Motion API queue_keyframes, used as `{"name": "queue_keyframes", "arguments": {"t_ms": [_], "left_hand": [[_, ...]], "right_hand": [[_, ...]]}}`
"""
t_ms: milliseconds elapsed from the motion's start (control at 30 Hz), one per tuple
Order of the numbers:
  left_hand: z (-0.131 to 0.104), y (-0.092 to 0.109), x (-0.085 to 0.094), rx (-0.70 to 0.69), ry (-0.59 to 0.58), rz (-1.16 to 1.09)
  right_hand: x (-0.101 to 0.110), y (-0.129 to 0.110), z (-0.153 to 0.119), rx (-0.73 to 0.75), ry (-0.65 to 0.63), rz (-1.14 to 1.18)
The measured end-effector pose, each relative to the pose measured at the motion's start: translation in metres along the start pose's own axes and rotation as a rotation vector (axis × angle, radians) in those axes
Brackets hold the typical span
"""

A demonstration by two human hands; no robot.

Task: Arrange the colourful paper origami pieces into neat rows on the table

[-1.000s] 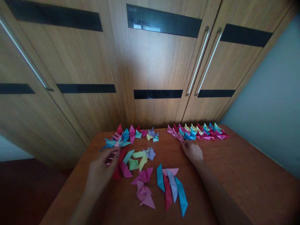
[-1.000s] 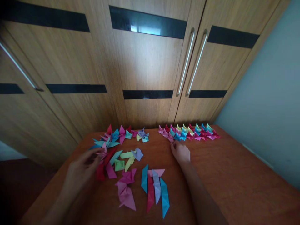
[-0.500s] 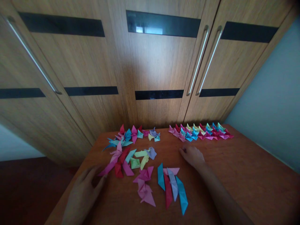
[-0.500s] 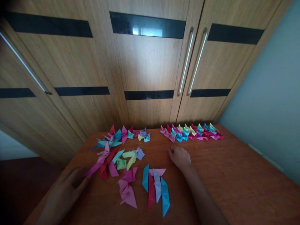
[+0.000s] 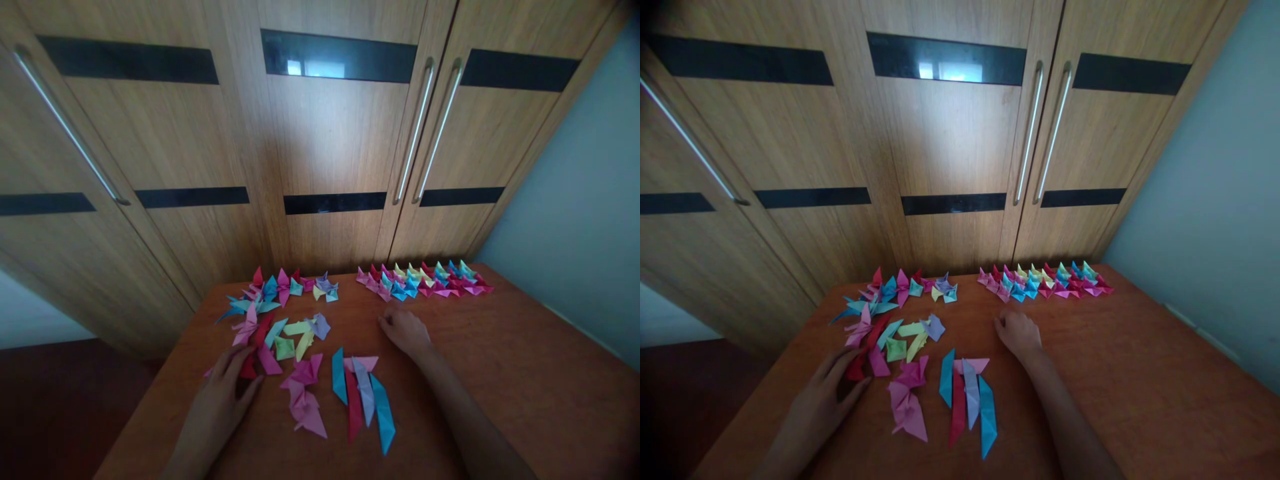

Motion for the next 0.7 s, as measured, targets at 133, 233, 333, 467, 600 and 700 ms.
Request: {"name": "queue_keyframes", "arguments": {"t_ms": [133, 233, 333, 467, 600, 700], "left_hand": [[-0.003, -0.006, 0.014, 0.142, 0.048, -0.198], [-0.004, -0.005, 0.022, 0.294, 0.065, -0.449], [0.000, 0.005, 0.024, 0.367, 0.067, -0.687], [0.006, 0.018, 0.019, 0.324, 0.027, -0.670], [-0.004, 0.023, 0.014, 0.151, 0.002, -0.401], [-0.019, 0.026, 0.012, -0.001, 0.025, -0.176]], "right_hand": [[0.001, -0.001, -0.001, 0.001, -0.003, -0.008], [0.006, -0.001, -0.004, -0.025, 0.016, -0.043], [0.013, -0.005, -0.008, -0.029, 0.050, -0.050], [0.018, -0.011, -0.011, -0.018, 0.053, -0.019], [0.016, -0.012, -0.011, -0.012, 0.028, -0.001], [0.012, -0.012, -0.009, -0.003, 0.021, 0.003]]}}
Point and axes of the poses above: each hand's wrist, its own z-axis towards the middle knuckle, its own x-axis out of the back of the hand, y = z × x, the point moved 6 cm from there along z, towards the middle knuckle, and after that the axes turned 7 degrees about -z, right-handed, at the moved point
